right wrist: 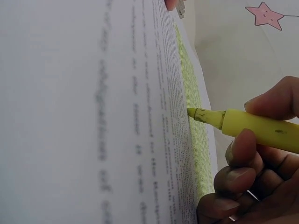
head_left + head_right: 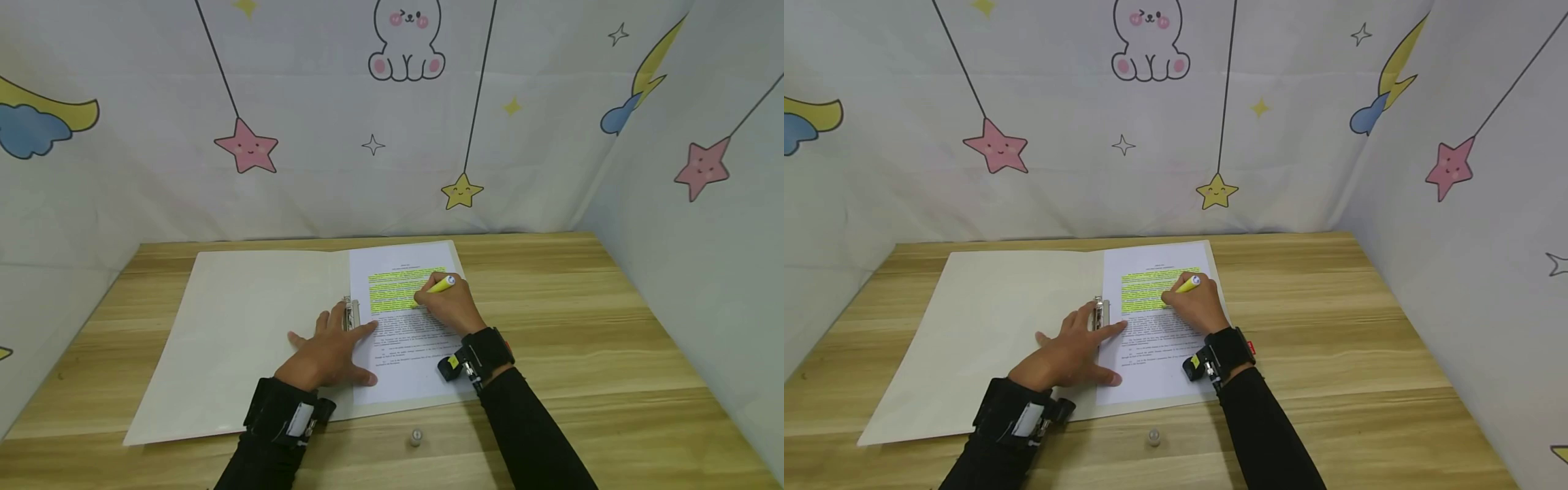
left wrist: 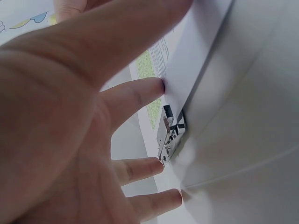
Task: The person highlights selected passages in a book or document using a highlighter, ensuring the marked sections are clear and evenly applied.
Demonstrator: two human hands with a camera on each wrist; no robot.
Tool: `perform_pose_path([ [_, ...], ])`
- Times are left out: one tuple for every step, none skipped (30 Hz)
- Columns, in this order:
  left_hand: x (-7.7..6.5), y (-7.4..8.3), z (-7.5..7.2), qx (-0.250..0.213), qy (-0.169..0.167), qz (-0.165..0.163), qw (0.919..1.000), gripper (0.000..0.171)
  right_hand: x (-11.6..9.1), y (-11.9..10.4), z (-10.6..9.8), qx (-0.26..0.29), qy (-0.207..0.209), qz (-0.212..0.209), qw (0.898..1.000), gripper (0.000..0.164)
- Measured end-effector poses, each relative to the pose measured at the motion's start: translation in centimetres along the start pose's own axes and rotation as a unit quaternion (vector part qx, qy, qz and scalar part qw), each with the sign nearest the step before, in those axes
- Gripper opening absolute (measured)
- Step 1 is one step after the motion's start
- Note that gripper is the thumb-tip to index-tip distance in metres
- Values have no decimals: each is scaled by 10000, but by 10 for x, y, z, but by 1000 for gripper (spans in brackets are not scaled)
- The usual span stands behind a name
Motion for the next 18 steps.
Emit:
perform_pose_path([
  [0,0,0,1,4,4,10000,91,0,0,0,6,1,-15,10000,11],
  [0,0,0,7,3,4,10000,91,0,0,0,11,4,-21,10000,11],
  [1,0,0,9,-2,0,10000,90,0,0,0,21,6,-28,10000,12],
  [0,0,0,20,-2,1,10000,90,0,0,0,29,7,-28,10000,12],
  [1,0,0,19,-6,6,10000,90,0,1,0,29,12,-16,10000,12],
  [1,0,1,17,-7,8,10000,90,0,1,0,31,15,-6,10000,12],
  [1,0,1,18,-7,12,10000,90,0,1,0,32,19,9,10000,12],
  [1,0,1,15,-12,12,10000,90,0,1,0,25,34,29,10000,13],
  [1,0,1,10,-12,13,10000,90,-1,1,-1,24,49,42,10000,13],
  [0,0,1,14,-7,18,10000,90,-1,1,-1,28,65,54,10000,13],
  [0,0,1,10,-8,21,10000,91,-1,1,-1,32,78,67,9999,13],
  [0,0,1,15,-2,21,10000,91,-1,1,-1,45,87,65,9999,13],
  [-1,0,1,19,3,19,10000,91,-2,0,-2,54,103,61,9999,13],
  [-1,1,0,25,8,13,10000,91,-2,0,-2,65,106,57,9999,12],
  [-1,1,0,33,14,7,10000,91,-2,-1,-2,68,107,44,9999,12],
  [-1,1,0,41,15,3,10000,91,-2,-1,-2,61,111,34,9999,12],
  [-1,1,0,48,17,-4,10000,92,-1,-1,-2,42,113,26,9999,12],
  [-1,1,0,49,13,-12,10000,92,-1,-2,-2,26,117,10,9999,12],
])
Point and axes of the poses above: each hand's wrist, its own x-axis towards the middle knuckle, its own z-axis out of the palm, y = z × x, the point moved 7 cm from there along x, towards the middle knuckle, and after that the axes turned 12 degrees about -y, right-handed, at the moved point
